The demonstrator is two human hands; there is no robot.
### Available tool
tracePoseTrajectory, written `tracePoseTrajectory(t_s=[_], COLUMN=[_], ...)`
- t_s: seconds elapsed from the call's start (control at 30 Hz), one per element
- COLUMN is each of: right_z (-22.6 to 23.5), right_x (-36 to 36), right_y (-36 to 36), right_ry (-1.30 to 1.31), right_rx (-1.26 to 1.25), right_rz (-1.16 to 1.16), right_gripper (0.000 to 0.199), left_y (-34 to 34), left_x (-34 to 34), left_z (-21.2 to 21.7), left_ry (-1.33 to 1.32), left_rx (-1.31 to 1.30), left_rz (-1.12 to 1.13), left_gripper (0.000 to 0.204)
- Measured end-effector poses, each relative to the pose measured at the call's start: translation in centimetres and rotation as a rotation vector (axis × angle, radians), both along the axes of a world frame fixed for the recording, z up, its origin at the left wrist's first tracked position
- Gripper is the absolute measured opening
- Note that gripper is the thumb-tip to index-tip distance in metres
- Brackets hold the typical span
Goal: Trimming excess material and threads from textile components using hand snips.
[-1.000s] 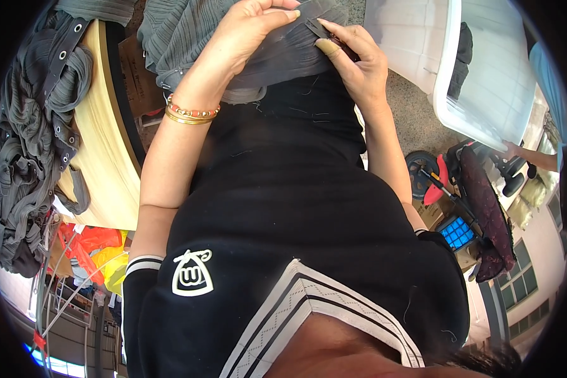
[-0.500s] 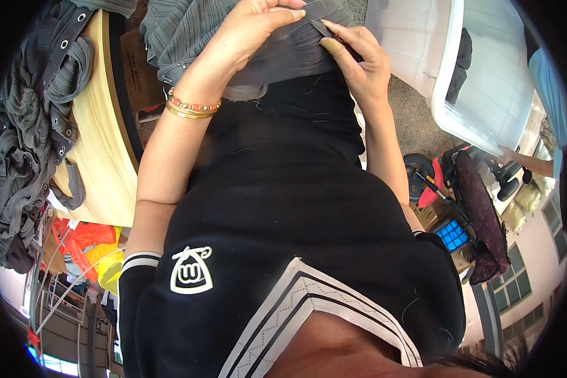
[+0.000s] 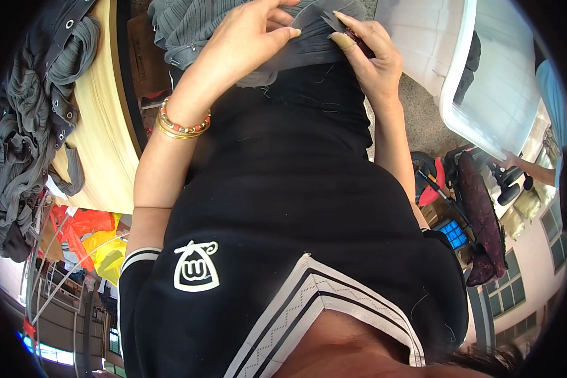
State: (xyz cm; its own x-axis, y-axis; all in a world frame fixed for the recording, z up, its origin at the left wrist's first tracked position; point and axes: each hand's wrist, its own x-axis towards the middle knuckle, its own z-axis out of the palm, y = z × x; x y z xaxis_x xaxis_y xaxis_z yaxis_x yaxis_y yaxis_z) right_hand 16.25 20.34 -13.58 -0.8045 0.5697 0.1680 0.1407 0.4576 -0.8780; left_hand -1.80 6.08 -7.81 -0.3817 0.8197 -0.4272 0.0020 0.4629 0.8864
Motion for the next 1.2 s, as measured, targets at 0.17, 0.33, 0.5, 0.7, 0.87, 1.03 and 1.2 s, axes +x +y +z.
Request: tracePoseTrajectory(t_s=[0.17,0.33,0.5,0.7,0.87,1.03,1.2], right_z=[0.5,1.6,2.6,2.4,2.4,2.3,1.8], right_x=[-0.2,0.3,-0.5,-0.6,-0.8,-0.9,-1.4], right_y=[-0.3,-0.2,-0.4,-0.3,-0.5,-0.3,-0.2], right_ry=[0.007,-0.016,0.002,-0.027,-0.024,-0.018,0.077], right_rx=[-0.016,-0.015,-0.011,-0.048,-0.117,-0.103,-0.152], right_rz=[0.014,0.033,0.051,0.077,0.087,0.115,0.063], right_gripper=[0.037,0.039,0.039,0.038,0.037,0.033,0.03], left_y=[-1.6,-1.5,-1.2,-1.0,-0.8,-0.3,-0.5], left_x=[-0.5,-1.6,-1.8,-2.1,-2.1,-1.5,-1.7], left_z=[-5.6,-4.8,-3.4,-3.6,-3.2,-1.8,-2.0], left_ry=[0.031,-0.223,-0.285,-0.348,-0.433,-0.632,-0.681], left_rx=[0.696,0.175,0.198,0.239,0.248,0.252,0.281], left_rz=[-0.005,0.141,0.164,0.168,0.169,0.258,0.233], left_gripper=[0.03,0.029,0.032,0.033,0.034,0.024,0.024])
